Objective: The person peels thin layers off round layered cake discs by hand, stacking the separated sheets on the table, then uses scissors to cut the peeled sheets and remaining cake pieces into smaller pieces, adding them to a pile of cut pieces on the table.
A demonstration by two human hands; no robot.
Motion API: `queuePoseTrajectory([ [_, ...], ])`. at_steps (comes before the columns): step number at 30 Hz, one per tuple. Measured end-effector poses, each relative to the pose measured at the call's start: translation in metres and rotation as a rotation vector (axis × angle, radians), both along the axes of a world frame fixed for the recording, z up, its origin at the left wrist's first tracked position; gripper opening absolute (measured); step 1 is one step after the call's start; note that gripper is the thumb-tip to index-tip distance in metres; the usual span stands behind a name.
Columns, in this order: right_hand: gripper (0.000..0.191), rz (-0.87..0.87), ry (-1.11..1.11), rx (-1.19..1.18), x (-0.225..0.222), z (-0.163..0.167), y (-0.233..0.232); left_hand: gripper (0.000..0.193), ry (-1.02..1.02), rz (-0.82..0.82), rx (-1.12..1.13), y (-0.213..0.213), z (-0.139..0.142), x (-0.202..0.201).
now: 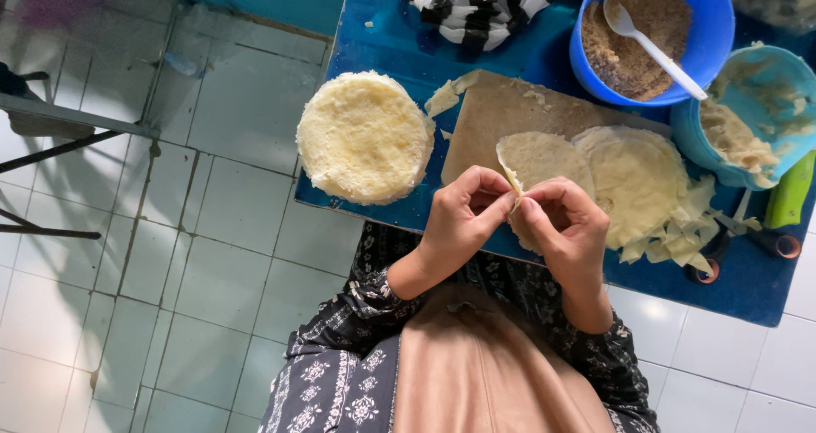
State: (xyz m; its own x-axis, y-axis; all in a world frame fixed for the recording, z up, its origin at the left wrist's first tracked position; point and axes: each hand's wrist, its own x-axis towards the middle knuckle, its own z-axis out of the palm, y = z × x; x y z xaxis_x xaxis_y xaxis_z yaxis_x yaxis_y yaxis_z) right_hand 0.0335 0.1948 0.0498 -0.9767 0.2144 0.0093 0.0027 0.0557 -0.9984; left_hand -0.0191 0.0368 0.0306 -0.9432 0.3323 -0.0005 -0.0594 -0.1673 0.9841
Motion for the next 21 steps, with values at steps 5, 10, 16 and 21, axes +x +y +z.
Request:
queuePoseTrajectory([
  [5, 0.006, -0.014, -0.034, 0.035, 0.001, 0.012, -0.007, 0.013, 0.025, 0.021, -0.017, 0.0, 0.002, 0.002],
  [10, 0.005, -0.051, 0.097, 0.362, -0.001, 0.02, -0.017, 0.011, 0.117, 0.046, -0.037, 0.001, 0.006, 0.004],
  [16, 0.003, -0.061, 0.049, 0.363, -0.004, 0.024, -0.02, 0.011, 0.066, 0.013, -0.042, -0.002, 0.009, 0.005],
  [21, 0.004, -0.037, 0.206, 0.501, -0.001, 0.016, -0.018, 0.016, -0.106, -0.066, 0.019, -0.004, 0.003, 0.001],
])
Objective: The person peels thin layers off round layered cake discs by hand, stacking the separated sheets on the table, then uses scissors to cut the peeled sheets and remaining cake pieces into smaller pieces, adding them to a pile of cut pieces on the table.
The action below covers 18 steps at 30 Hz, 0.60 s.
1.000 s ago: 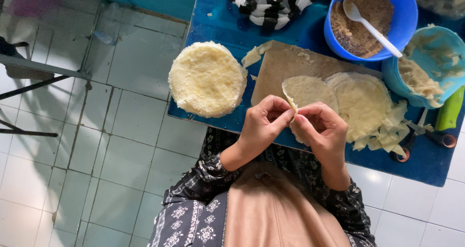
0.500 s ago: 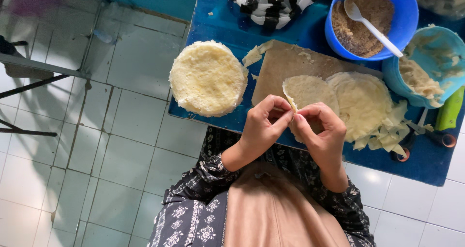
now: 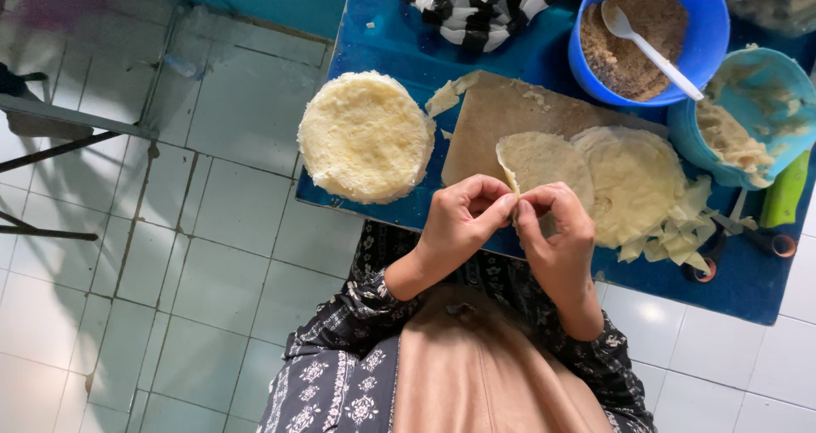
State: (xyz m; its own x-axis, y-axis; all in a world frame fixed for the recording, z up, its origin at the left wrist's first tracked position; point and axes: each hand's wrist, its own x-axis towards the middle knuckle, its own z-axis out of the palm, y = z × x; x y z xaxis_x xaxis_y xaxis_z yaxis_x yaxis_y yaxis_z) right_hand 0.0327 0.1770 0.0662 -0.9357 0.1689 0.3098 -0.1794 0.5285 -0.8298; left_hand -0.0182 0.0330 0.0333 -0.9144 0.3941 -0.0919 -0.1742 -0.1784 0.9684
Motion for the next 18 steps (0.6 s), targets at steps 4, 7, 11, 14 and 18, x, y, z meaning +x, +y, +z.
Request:
queuePoseTrajectory([
  [4, 0.002, -0.106, -0.171, -0.35, 0.007, -0.01, 0.004, 0.016, -0.068, 0.001, 0.098, 0.0, -0.004, -0.001],
  [7, 0.004, -0.174, -0.218, -0.469, 0.01, -0.013, 0.009, 0.016, -0.05, 0.037, 0.101, 0.0, -0.004, 0.002],
  [11, 0.011, -0.038, -0.197, -0.518, 0.012, -0.011, 0.016, 0.016, 0.216, 0.015, -0.083, 0.002, -0.001, 0.007],
  [14, 0.015, 0.004, -0.235, -0.594, 0.008, -0.012, 0.02, 0.017, 0.227, -0.027, -0.06, 0.005, -0.001, 0.008],
  [18, 0.011, -0.041, -0.166, -0.719, 0.004, -0.015, 0.03, 0.016, 0.101, -0.007, -0.028, 0.005, -0.001, 0.008],
])
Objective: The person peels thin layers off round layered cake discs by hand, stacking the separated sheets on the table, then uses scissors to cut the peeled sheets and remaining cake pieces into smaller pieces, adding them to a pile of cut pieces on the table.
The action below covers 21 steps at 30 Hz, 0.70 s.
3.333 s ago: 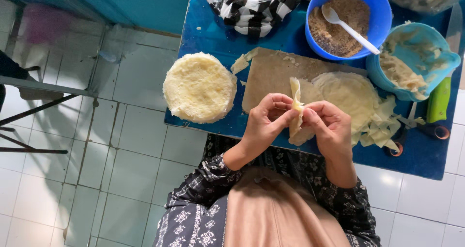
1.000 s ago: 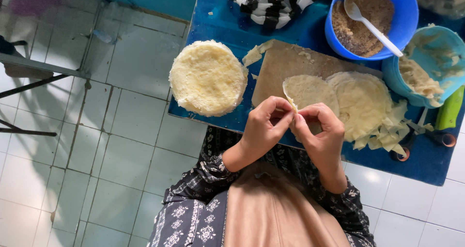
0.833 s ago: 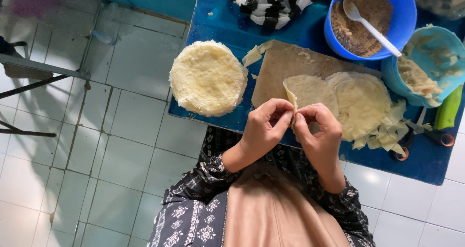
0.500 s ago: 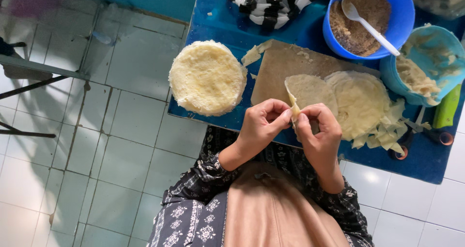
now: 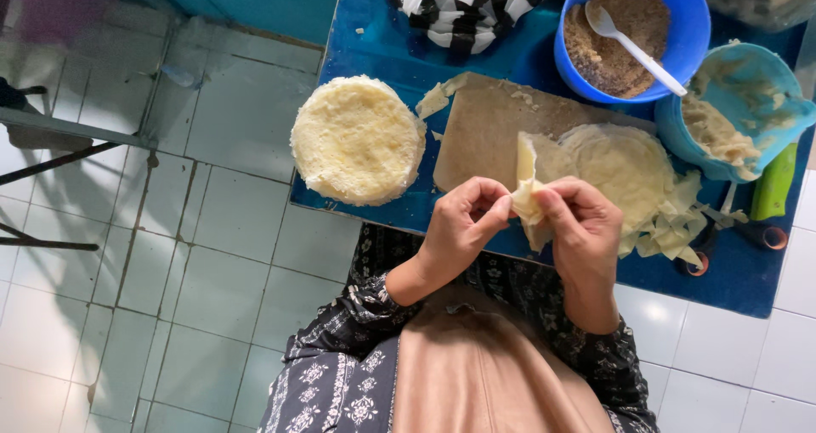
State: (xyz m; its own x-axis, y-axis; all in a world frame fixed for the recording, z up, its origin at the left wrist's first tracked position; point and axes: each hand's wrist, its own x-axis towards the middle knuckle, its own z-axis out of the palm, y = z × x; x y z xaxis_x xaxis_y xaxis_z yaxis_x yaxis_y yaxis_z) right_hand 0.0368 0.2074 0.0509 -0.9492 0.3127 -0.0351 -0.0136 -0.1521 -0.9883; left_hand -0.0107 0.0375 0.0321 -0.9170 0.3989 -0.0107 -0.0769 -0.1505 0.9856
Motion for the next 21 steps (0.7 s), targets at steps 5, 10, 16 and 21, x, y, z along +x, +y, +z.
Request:
queuePoseTrajectory([
  [5, 0.01, -0.1, 0.113, -0.025, 0.006, -0.003, -0.003, 0.02, -0.121, 0.032, 0.165, -0.003, 0.006, -0.005],
  [10, 0.012, 0.048, 0.023, 0.265, 0.01, -0.001, -0.011, 0.044, 0.127, -0.016, 0.047, 0.0, 0.013, -0.011],
  [16, 0.011, -0.014, 0.114, -0.132, 0.006, -0.011, -0.002, 0.028, 0.086, 0.019, 0.043, 0.003, -0.002, -0.013],
  [21, 0.013, -0.099, 0.166, -0.191, 0.013, -0.007, 0.004, 0.028, -0.221, 0.071, 0.265, 0.001, -0.011, -0.015],
])
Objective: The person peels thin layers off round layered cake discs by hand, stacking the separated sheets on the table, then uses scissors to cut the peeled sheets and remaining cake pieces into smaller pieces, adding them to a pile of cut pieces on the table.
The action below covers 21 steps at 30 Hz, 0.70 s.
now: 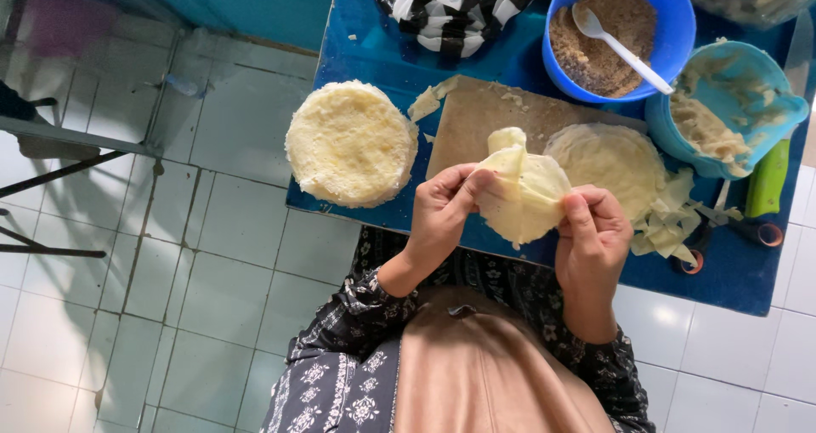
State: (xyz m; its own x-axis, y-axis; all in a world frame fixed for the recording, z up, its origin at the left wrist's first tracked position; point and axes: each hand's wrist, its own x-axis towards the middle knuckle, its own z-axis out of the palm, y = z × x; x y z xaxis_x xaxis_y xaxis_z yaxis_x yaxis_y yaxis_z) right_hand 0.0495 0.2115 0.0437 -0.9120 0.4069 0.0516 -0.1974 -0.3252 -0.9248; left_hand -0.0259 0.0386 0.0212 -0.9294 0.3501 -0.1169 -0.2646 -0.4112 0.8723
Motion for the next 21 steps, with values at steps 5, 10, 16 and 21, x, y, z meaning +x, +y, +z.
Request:
queuePoseTrajectory([
  [5, 0.019, 0.067, -0.115, 0.133, -0.006, 0.004, -0.006, 0.027, 0.353, 0.002, -0.249, 0.002, 0.006, 0.011],
  [10, 0.01, 0.049, -0.037, -0.244, -0.021, -0.009, 0.0, 0.029, 0.168, -0.002, -0.06, 0.001, 0.004, 0.011],
  [16, 0.009, 0.03, 0.021, -0.521, -0.011, -0.019, 0.021, 0.026, -0.1, 0.133, 0.295, -0.016, -0.01, 0.003],
  [21, 0.012, -0.043, -0.005, -0.625, -0.007, -0.02, 0.037, 0.025, -0.154, 0.133, 0.466, -0.024, -0.01, 0.0],
])
